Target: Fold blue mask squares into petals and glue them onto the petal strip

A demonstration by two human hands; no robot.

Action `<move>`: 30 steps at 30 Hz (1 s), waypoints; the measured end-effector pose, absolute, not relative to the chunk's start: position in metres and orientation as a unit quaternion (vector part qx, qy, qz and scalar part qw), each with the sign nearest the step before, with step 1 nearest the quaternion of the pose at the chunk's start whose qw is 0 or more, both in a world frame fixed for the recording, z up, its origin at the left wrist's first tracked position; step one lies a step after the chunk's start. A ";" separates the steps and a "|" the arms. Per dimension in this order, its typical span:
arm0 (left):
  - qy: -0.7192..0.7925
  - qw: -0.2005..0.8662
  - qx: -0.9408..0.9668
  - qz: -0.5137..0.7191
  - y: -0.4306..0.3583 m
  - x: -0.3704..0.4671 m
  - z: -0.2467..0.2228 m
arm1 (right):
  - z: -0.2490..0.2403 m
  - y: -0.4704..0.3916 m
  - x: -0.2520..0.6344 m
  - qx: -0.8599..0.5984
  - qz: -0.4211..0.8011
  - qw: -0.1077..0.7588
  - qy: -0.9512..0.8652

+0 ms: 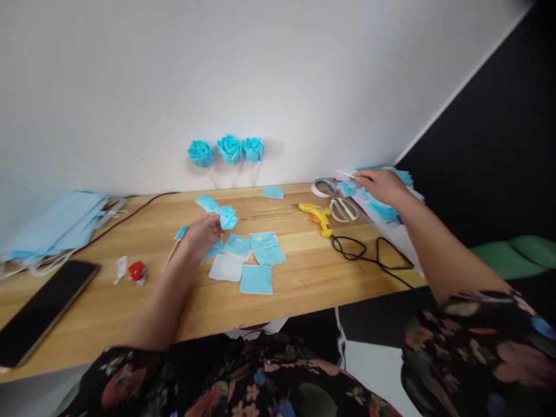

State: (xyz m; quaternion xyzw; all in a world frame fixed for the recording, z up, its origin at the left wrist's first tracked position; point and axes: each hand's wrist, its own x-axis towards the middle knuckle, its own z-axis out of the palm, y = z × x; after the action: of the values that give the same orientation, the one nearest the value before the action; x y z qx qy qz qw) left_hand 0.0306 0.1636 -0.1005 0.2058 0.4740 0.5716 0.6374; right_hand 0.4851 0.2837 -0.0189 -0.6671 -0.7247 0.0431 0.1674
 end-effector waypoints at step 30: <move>0.493 0.647 0.257 0.522 0.164 0.039 -0.112 | -0.093 0.232 0.212 -0.393 0.550 0.276 -0.683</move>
State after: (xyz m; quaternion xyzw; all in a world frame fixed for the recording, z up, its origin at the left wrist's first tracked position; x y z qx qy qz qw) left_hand 0.0390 0.1640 -0.1122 0.2570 0.4926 0.5216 0.6475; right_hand 0.2125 0.2324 -0.0931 -0.3928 -0.6832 0.5502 0.2761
